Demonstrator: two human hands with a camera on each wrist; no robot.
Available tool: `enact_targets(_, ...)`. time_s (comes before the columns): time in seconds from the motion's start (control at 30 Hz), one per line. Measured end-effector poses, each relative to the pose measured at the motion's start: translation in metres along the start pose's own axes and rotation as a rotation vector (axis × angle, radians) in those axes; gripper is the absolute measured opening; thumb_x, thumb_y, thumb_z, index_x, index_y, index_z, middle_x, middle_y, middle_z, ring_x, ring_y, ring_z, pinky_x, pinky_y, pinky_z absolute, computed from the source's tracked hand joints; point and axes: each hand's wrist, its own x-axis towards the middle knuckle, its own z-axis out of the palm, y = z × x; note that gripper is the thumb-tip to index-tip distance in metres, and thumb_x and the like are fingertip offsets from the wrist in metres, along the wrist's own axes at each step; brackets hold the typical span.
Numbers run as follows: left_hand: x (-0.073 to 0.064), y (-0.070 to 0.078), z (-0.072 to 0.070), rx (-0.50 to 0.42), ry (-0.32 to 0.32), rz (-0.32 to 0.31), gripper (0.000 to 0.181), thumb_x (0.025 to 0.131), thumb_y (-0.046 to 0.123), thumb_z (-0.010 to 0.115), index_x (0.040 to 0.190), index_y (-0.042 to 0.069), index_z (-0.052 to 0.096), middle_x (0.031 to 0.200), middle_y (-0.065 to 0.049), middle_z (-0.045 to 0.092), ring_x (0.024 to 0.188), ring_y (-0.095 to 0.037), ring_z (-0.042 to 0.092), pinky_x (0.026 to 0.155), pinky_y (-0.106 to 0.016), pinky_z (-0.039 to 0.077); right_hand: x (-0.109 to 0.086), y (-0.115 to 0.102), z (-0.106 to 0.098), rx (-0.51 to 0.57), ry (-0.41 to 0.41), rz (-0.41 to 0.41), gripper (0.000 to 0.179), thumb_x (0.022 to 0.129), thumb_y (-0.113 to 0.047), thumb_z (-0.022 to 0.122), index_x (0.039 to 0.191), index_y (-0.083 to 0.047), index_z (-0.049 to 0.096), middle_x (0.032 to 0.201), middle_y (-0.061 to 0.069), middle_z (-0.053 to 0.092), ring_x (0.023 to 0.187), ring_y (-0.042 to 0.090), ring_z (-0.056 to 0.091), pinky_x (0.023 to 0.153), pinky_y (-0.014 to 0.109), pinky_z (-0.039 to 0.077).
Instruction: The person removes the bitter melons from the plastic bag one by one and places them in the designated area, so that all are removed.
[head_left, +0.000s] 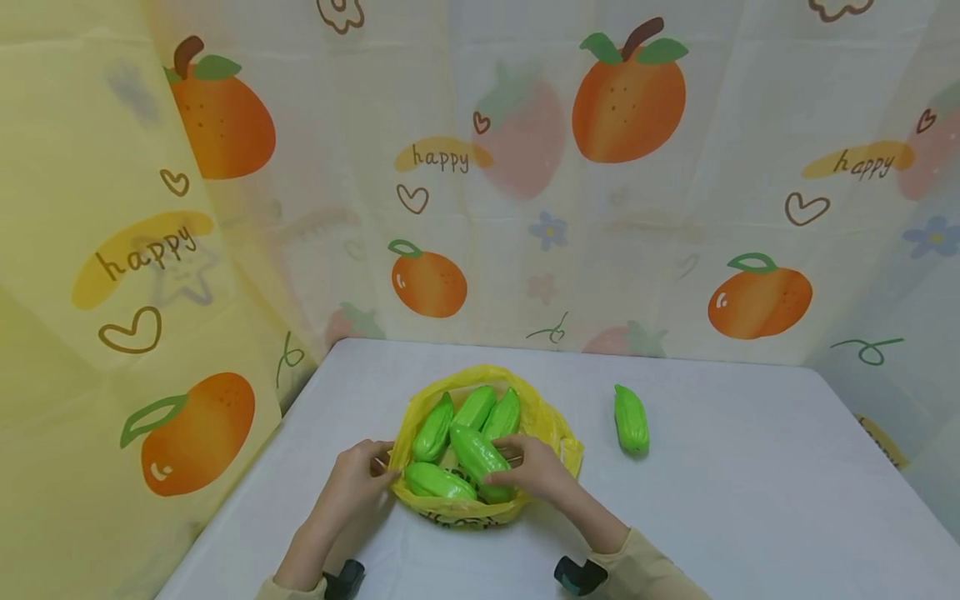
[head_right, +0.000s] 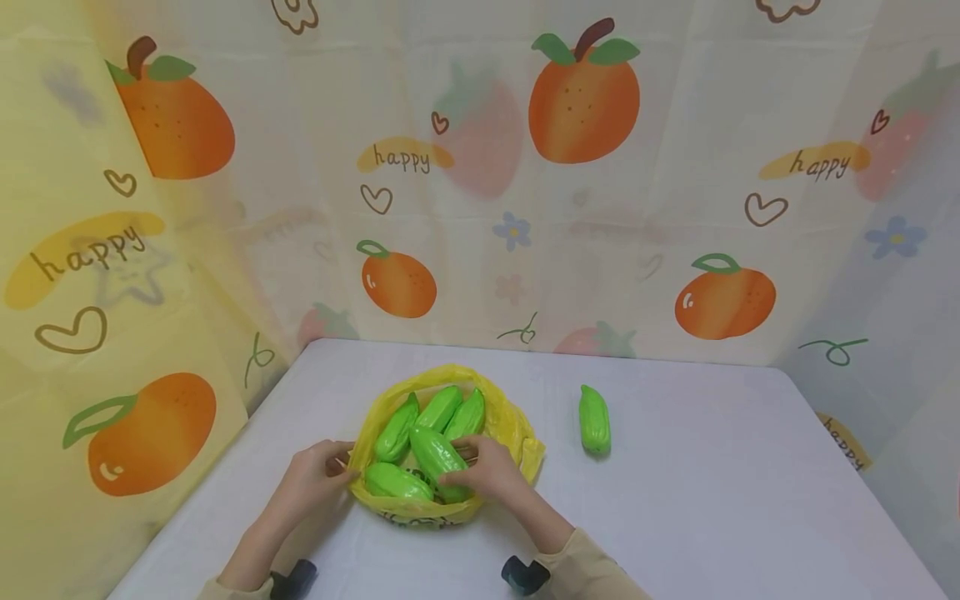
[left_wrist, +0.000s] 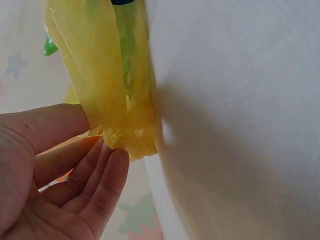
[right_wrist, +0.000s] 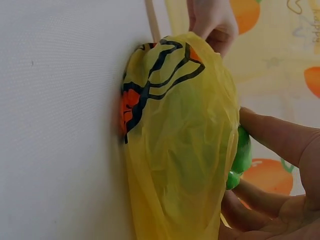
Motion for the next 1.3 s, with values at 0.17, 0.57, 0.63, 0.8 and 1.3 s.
enact_targets(0.17, 0.0, 0.0, 0.0, 0.003, 0.001, 0.0, 0.039, 0.075, 0.007, 0.077, 0.113, 0.003, 0.067, 0.083, -0.002, 0.063, 0.071, -0.01, 0.058, 0.062, -0.023, 0.049, -0.003, -0.004, -0.005, 0.028, 0.008, -0.001, 0.065, 0.073, -0.028, 0.081, 0.127, -0.002, 0.056, 0.119, 0.019, 0.062, 0.104, 0.034, 0.062, 0.082, 0.041, 0.054)
enact_targets(0.57, 0.0, 0.001, 0.0, 0.002, 0.0, -0.004, 0.039, 0.076, 0.008, 0.076, 0.114, 0.003, 0.067, 0.084, -0.002, 0.064, 0.072, -0.01, 0.058, 0.062, -0.024, 0.049, -0.006, -0.007, -0.023, 0.082, 0.073, 0.03, 0.065, 0.074, -0.027, 0.08, 0.128, -0.002, 0.055, 0.122, 0.02, 0.061, 0.105, 0.034, 0.061, 0.084, 0.042, 0.054)
enact_targets(0.63, -0.001, 0.001, 0.0, 0.0, -0.002, -0.007, 0.039, 0.076, 0.008, 0.076, 0.114, 0.003, 0.067, 0.084, -0.002, 0.064, 0.073, -0.01, 0.058, 0.063, -0.024, 0.049, -0.006, -0.007, -0.027, 0.084, 0.086, 0.038, 0.065, 0.074, -0.028, 0.08, 0.128, -0.003, 0.055, 0.122, 0.019, 0.061, 0.106, 0.034, 0.061, 0.084, 0.042, 0.054)
enact_targets(0.8, -0.001, 0.001, 0.0, 0.0, -0.005, -0.011, 0.04, 0.076, 0.007, 0.076, 0.114, 0.003, 0.067, 0.084, -0.002, 0.064, 0.073, -0.011, 0.058, 0.063, -0.025, 0.049, -0.007, -0.005, -0.034, 0.101, 0.121, 0.058, 0.065, 0.073, -0.03, 0.08, 0.128, -0.005, 0.056, 0.121, 0.015, 0.063, 0.106, 0.031, 0.062, 0.084, 0.041, 0.054)
enact_targets(1.3, 0.001, -0.001, 0.001, -0.002, 0.01, 0.002, 0.04, 0.075, 0.006, 0.077, 0.113, 0.003, 0.067, 0.083, -0.003, 0.064, 0.072, -0.01, 0.057, 0.062, -0.023, 0.049, -0.011, -0.004, -0.055, 0.102, 0.2, 0.087, 0.062, 0.074, -0.031, 0.08, 0.128, -0.008, 0.057, 0.12, 0.01, 0.064, 0.106, 0.029, 0.062, 0.085, 0.043, 0.053)
